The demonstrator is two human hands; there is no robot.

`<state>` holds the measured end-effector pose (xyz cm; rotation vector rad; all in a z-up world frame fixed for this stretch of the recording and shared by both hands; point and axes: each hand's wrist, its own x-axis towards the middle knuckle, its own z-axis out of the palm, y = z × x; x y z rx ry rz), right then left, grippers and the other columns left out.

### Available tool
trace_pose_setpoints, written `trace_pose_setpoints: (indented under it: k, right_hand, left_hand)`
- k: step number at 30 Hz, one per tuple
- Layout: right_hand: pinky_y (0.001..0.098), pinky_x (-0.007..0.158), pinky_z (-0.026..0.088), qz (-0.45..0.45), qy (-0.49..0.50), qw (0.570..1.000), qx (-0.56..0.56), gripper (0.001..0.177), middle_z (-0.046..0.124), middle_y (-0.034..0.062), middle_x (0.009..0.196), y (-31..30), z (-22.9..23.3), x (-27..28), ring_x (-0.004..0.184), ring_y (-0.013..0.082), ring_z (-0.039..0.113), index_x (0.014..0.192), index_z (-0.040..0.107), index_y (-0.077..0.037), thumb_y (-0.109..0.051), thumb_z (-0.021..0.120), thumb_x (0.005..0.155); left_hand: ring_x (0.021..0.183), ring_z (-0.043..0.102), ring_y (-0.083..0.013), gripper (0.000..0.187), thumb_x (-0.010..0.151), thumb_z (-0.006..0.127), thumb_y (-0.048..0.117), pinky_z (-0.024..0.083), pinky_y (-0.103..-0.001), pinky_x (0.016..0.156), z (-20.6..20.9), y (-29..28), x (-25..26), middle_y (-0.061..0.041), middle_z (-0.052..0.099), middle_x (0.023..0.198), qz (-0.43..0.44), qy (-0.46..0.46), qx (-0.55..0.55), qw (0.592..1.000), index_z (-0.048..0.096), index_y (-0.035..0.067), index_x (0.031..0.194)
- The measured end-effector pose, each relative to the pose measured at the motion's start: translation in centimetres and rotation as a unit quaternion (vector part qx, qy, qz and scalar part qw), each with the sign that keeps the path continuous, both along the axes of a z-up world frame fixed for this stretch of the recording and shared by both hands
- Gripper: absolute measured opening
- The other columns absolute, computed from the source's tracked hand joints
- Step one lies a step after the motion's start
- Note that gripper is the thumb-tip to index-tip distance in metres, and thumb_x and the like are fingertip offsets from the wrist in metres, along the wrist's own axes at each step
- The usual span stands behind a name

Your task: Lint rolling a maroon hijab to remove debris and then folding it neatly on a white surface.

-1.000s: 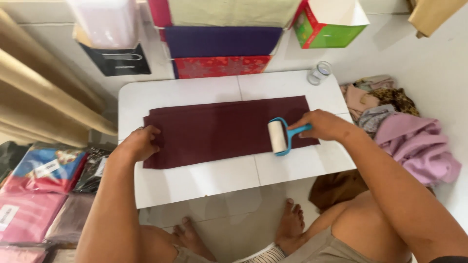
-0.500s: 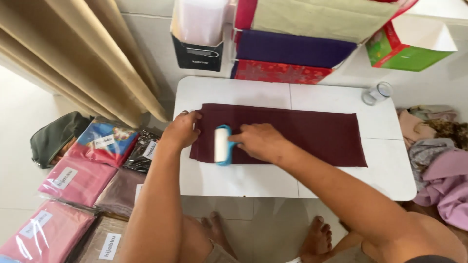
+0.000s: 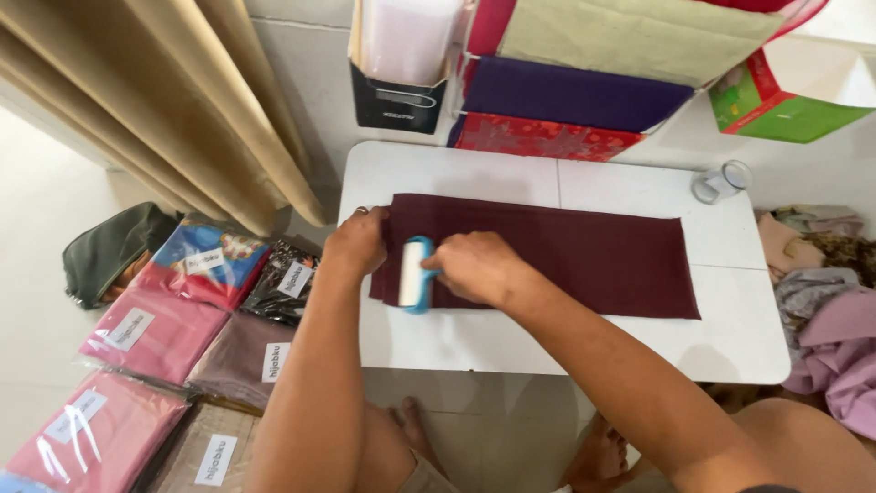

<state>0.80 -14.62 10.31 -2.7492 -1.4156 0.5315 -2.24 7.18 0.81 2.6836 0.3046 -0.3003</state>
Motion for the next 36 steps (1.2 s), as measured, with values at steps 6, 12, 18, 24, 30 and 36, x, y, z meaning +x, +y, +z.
trace_pose_setpoints:
  k: [6,12,18,24,30,36]
  right_hand:
    - [0.0502,0.077,0.062,-0.022,0.07,0.996,0.06,0.037,0.073,0.0169,0.103,0.2,0.0,-1.6,0.092,0.0374,0.074,0.132,0.071,-0.026,-0.019,0.06,0.098]
    - [0.0482,0.08,0.059,0.033,-0.045,0.995,0.078,0.033,0.068,0.0096,0.101,-8.1,-0.4,0.9,0.094,0.0348,0.07,0.129,0.07,-0.035,-0.031,0.058,0.098]
    - [0.0422,0.084,0.06,-0.024,-0.103,0.994,0.001,0.031,0.072,0.0017,0.103,-20.0,1.9,4.5,0.099,0.0292,0.072,0.126,0.07,-0.037,-0.037,0.058,0.097]
    - [0.041,0.085,0.06,-0.082,-0.054,0.992,-0.08,0.037,0.071,-0.004,0.106,-19.4,0.9,7.1,0.104,0.0228,0.071,0.134,0.065,-0.046,-0.04,0.054,0.099]
    - [0.0433,0.078,0.06,-0.018,-0.089,0.996,-0.01,0.035,0.068,-0.002,0.101,-8.0,-1.9,6.7,0.098,0.0248,0.071,0.134,0.064,-0.045,-0.04,0.053,0.1]
    - [0.0443,0.081,0.057,-0.003,-0.034,0.994,0.104,0.039,0.067,0.0092,0.103,0.7,-4.4,5.6,0.096,0.0314,0.07,0.142,0.061,-0.034,-0.028,0.048,0.105]
  left_hand:
    - [0.114,0.069,-0.0364,0.052,0.087,0.059,-0.001,0.06,-0.052,0.093,0.1,-0.8,0.1,-0.016,0.065,0.12,0.006,-0.001,0.019,1.0,0.057,0.012,0.138]
    - [0.112,0.07,-0.0388,0.054,0.083,0.059,-0.007,0.059,-0.054,0.092,1.1,-0.5,-0.2,-0.02,0.067,0.117,0.01,0.003,0.007,1.0,0.06,0.007,0.136]
    - [0.109,0.072,-0.0353,0.043,0.082,0.063,-0.007,0.06,-0.051,0.09,-0.6,-0.9,0.0,-0.015,0.07,0.114,-0.001,0.062,-0.009,0.998,0.078,0.016,0.115]
    - [0.115,0.069,-0.0385,0.055,0.084,0.059,-0.004,0.058,-0.056,0.092,0.7,-1.6,0.3,-0.019,0.064,0.124,0.018,0.062,0.0,0.998,0.067,0.014,0.135]
    - [0.117,0.067,-0.0433,0.059,0.084,0.052,-0.002,0.056,-0.057,0.095,2.4,-1.3,0.1,-0.024,0.062,0.126,0.063,0.032,-0.022,0.997,0.056,0.009,0.142]
    - [0.12,0.065,-0.0413,0.055,0.086,0.056,-0.001,0.055,-0.055,0.097,2.4,0.5,0.0,-0.022,0.061,0.128,0.091,-0.005,-0.019,0.996,0.057,0.011,0.14]
